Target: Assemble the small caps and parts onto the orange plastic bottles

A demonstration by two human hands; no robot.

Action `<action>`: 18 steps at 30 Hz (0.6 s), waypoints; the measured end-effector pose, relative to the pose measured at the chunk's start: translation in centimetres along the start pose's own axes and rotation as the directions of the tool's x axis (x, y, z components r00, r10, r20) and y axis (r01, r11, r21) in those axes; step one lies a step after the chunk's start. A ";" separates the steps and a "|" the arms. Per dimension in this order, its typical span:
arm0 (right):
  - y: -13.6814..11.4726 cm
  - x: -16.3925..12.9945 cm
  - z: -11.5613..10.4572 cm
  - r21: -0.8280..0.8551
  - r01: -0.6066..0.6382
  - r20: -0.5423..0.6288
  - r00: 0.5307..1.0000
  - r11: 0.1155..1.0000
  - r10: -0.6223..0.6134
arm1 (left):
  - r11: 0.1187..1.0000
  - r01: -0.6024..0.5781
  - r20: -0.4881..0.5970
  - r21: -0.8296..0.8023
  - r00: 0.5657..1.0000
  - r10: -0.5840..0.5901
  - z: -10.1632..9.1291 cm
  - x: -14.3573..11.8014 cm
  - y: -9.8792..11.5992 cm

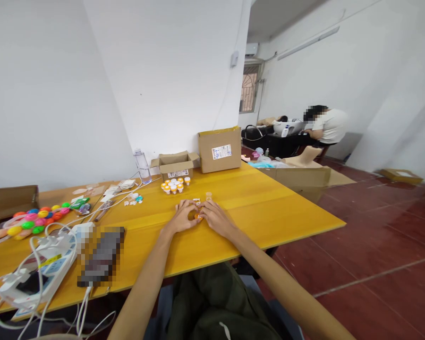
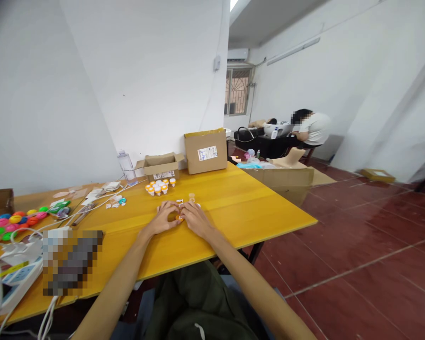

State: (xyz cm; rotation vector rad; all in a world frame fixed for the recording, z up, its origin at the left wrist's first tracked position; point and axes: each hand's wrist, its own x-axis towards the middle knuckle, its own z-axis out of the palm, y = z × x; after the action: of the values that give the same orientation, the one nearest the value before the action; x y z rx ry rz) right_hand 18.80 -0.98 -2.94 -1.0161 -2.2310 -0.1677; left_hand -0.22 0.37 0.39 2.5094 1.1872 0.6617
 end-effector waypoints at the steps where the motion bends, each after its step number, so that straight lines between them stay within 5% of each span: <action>1: 0.0 0.0 0.0 -0.001 0.002 -0.002 1.000 1.000 -0.002 | 1.000 0.002 0.001 -0.003 1.000 -0.002 0.0 0.0 0.0; 18: -0.8 -0.2 -0.9 -0.051 0.017 0.011 1.000 0.999 -0.017 | 1.000 0.006 0.005 -0.009 1.000 -0.006 0.2 0.1 -0.5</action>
State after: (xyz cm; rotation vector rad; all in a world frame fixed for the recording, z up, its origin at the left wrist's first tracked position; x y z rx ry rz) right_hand 18.80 -1.95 -2.24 -1.0274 -2.2556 -0.2288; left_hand -0.42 0.77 0.03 2.4977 1.1867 0.6571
